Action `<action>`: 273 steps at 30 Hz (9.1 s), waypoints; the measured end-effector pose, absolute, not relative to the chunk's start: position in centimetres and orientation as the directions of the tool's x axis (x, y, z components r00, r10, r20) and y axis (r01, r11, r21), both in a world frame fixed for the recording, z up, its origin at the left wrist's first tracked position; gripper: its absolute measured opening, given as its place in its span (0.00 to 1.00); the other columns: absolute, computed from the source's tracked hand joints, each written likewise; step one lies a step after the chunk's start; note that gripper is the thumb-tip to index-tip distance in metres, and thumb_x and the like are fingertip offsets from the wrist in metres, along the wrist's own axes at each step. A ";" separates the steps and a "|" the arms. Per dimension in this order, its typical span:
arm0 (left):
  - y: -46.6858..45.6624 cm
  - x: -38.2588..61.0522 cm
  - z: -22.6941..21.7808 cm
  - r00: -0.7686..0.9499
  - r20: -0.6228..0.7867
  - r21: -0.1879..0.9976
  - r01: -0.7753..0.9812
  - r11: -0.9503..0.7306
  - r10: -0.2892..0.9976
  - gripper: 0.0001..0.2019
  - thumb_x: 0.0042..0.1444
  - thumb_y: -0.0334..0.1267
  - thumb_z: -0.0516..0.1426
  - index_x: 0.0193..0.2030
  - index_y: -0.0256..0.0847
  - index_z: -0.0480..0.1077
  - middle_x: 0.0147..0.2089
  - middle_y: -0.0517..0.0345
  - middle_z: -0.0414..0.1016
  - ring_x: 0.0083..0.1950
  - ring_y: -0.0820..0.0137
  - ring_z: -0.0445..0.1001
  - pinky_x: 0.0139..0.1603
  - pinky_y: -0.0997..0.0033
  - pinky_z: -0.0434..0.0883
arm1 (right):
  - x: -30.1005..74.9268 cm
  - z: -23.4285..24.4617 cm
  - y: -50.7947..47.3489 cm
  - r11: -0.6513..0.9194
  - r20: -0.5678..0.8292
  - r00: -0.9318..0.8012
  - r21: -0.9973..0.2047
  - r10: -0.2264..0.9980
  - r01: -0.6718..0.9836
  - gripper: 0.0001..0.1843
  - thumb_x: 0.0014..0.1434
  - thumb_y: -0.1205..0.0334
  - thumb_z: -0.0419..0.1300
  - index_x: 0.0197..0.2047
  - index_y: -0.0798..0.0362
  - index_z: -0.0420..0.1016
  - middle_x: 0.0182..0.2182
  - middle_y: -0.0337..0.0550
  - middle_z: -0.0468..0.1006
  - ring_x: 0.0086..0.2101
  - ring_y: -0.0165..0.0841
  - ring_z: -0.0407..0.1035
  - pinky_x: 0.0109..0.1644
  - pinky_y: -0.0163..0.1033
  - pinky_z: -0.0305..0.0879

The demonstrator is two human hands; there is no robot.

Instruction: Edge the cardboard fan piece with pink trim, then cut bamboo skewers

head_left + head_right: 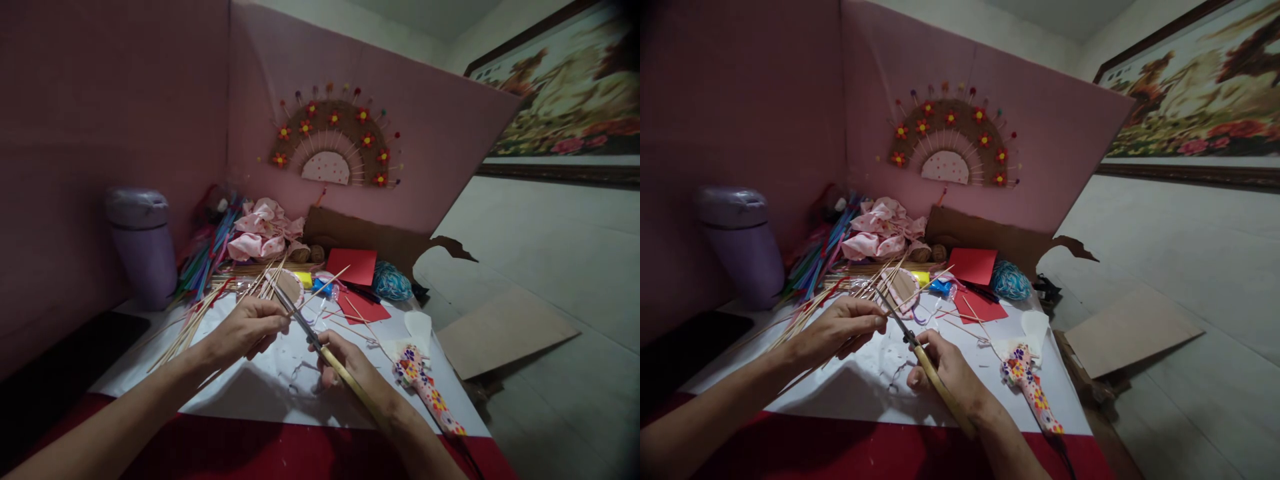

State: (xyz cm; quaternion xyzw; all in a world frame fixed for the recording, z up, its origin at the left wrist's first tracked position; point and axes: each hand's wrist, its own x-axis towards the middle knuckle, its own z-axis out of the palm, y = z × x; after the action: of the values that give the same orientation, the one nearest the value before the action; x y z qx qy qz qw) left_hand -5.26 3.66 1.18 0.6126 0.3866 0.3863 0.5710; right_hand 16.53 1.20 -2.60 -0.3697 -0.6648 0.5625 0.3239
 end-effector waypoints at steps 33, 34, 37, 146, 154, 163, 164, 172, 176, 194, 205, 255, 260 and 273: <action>3.3 -4.8 0.3 0.221 0.420 0.778 0.413 -0.474 0.880 0.12 0.57 0.38 0.51 0.24 0.37 0.66 0.18 0.66 0.58 0.20 0.79 0.55 0.21 0.78 0.53 | 15.5 -2.7 0.9 0.241 0.123 -0.389 -0.931 0.913 0.273 0.28 0.47 0.40 0.62 0.41 0.53 0.64 0.19 0.31 0.62 0.21 0.25 0.56 0.22 0.31 0.49; 3.4 -4.8 0.4 0.228 0.333 0.861 0.323 -0.393 0.915 0.13 0.56 0.41 0.51 0.24 0.37 0.66 0.17 0.67 0.56 0.18 0.80 0.53 0.19 0.79 0.51 | 15.4 -2.7 0.8 0.243 0.124 -0.391 -0.931 0.912 0.271 0.28 0.46 0.40 0.62 0.40 0.53 0.64 0.19 0.31 0.61 0.21 0.25 0.55 0.22 0.31 0.48; 4.0 -5.1 0.6 0.324 0.077 0.995 0.041 -0.095 0.943 0.16 0.51 0.48 0.55 0.23 0.37 0.64 0.13 0.72 0.49 0.13 0.82 0.45 0.13 0.81 0.43 | 15.3 -2.4 0.7 0.245 0.121 -0.398 -0.928 0.910 0.280 0.27 0.45 0.41 0.64 0.39 0.53 0.64 0.18 0.30 0.60 0.21 0.25 0.54 0.22 0.31 0.48; 4.8 -5.3 1.3 -0.002 -0.004 0.962 -0.273 0.003 1.000 0.17 0.39 0.47 0.64 0.23 0.34 0.66 0.13 0.71 0.52 0.13 0.86 0.46 0.12 0.85 0.41 | 18.5 -0.2 1.3 0.323 0.066 -0.324 -0.402 0.944 0.857 0.14 0.44 0.64 0.63 0.37 0.50 0.68 0.28 0.36 0.72 0.28 0.31 0.62 0.29 0.34 0.49; 4.0 -4.4 0.7 0.114 0.076 0.997 -0.038 -0.072 0.991 0.16 0.48 0.49 0.58 0.25 0.35 0.68 0.13 0.69 0.53 0.14 0.83 0.48 0.13 0.82 0.43 | 17.9 -0.9 0.3 0.434 0.096 -0.423 -0.189 0.901 0.881 0.16 0.47 0.71 0.56 0.41 0.50 0.70 0.33 0.43 0.72 0.33 0.34 0.66 0.34 0.35 0.56; 2.6 -3.8 0.2 0.336 0.430 0.702 0.458 -0.545 0.838 0.16 0.58 0.42 0.51 0.23 0.36 0.67 0.19 0.64 0.59 0.22 0.78 0.56 0.23 0.77 0.54 | 15.8 0.2 -0.3 0.610 0.759 -0.351 -0.077 0.549 0.788 0.06 0.58 0.69 0.54 0.37 0.55 0.72 0.37 0.49 0.72 0.39 0.38 0.65 0.42 0.43 0.63; 2.5 -3.8 0.0 0.376 0.462 0.621 0.510 -0.596 0.803 0.16 0.58 0.40 0.51 0.23 0.36 0.67 0.19 0.64 0.60 0.22 0.78 0.56 0.24 0.76 0.54 | 15.6 0.3 -0.5 0.623 0.806 -0.333 -0.057 0.490 0.781 0.07 0.58 0.69 0.54 0.38 0.55 0.72 0.39 0.50 0.72 0.42 0.39 0.65 0.45 0.46 0.62; 2.3 -3.9 -1.4 0.603 0.601 0.040 0.633 -0.773 0.525 0.12 0.59 0.35 0.50 0.27 0.38 0.68 0.20 0.61 0.67 0.21 0.77 0.62 0.24 0.73 0.53 | 15.3 -0.2 -0.5 0.635 0.812 -0.407 0.059 0.418 0.770 0.08 0.57 0.68 0.57 0.42 0.55 0.73 0.35 0.47 0.77 0.39 0.38 0.68 0.47 0.46 0.60; 2.0 -3.8 -1.1 0.618 0.635 -0.072 0.646 -0.760 0.465 0.10 0.58 0.35 0.51 0.27 0.39 0.69 0.21 0.60 0.68 0.22 0.74 0.63 0.25 0.72 0.53 | 15.4 -0.7 -0.4 0.627 0.802 -0.415 0.066 0.429 0.776 0.07 0.57 0.69 0.56 0.40 0.55 0.73 0.29 0.44 0.75 0.32 0.34 0.67 0.40 0.42 0.59; 1.0 -4.1 -0.5 0.595 0.768 -0.228 0.601 -0.766 0.238 0.06 0.51 0.29 0.58 0.37 0.36 0.71 0.26 0.55 0.75 0.26 0.71 0.70 0.28 0.70 0.61 | 15.3 -0.5 -1.4 0.667 0.876 -0.373 0.081 0.307 0.740 0.10 0.55 0.73 0.56 0.41 0.54 0.70 0.30 0.45 0.74 0.32 0.34 0.67 0.35 0.41 0.59; 0.8 -4.2 -0.6 0.588 0.765 -0.205 0.607 -0.768 0.261 0.06 0.53 0.30 0.56 0.37 0.40 0.72 0.26 0.56 0.76 0.26 0.72 0.71 0.29 0.71 0.63 | 15.4 -0.5 -1.5 0.666 0.877 -0.379 0.095 0.296 0.740 0.11 0.56 0.73 0.55 0.42 0.54 0.70 0.30 0.44 0.75 0.31 0.33 0.67 0.35 0.40 0.59; 1.7 -3.1 -0.6 0.463 0.462 0.196 0.778 -0.597 0.756 0.14 0.57 0.39 0.52 0.22 0.39 0.68 0.19 0.60 0.70 0.20 0.75 0.66 0.24 0.75 0.54 | 15.2 -1.3 -0.1 0.637 0.684 -0.380 -0.160 0.622 0.754 0.06 0.59 0.66 0.55 0.33 0.54 0.73 0.27 0.44 0.72 0.30 0.34 0.64 0.34 0.38 0.52; 1.5 -3.0 -0.5 0.437 0.447 0.178 0.812 -0.556 0.781 0.13 0.56 0.38 0.52 0.23 0.39 0.69 0.20 0.59 0.73 0.22 0.72 0.69 0.25 0.73 0.53 | 14.7 -1.7 -0.2 0.608 0.692 -0.346 -0.169 0.634 0.776 0.08 0.60 0.66 0.54 0.31 0.54 0.72 0.25 0.43 0.72 0.30 0.34 0.64 0.35 0.38 0.53; 1.5 -2.7 -0.7 0.394 0.364 0.119 0.879 -0.462 0.844 0.14 0.57 0.41 0.51 0.25 0.41 0.73 0.23 0.53 0.76 0.25 0.66 0.73 0.26 0.72 0.56 | 14.2 -2.3 -0.3 0.540 0.652 -0.348 -0.113 0.673 0.834 0.10 0.60 0.65 0.53 0.28 0.53 0.71 0.23 0.41 0.71 0.28 0.33 0.63 0.33 0.37 0.49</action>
State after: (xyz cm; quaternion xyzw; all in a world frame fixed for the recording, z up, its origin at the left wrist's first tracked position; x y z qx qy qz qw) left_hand -2.68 1.53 -0.70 0.8336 0.5168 0.1894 -0.0462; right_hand 14.24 -0.32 -2.29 -0.4639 -0.8121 -0.1206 0.3328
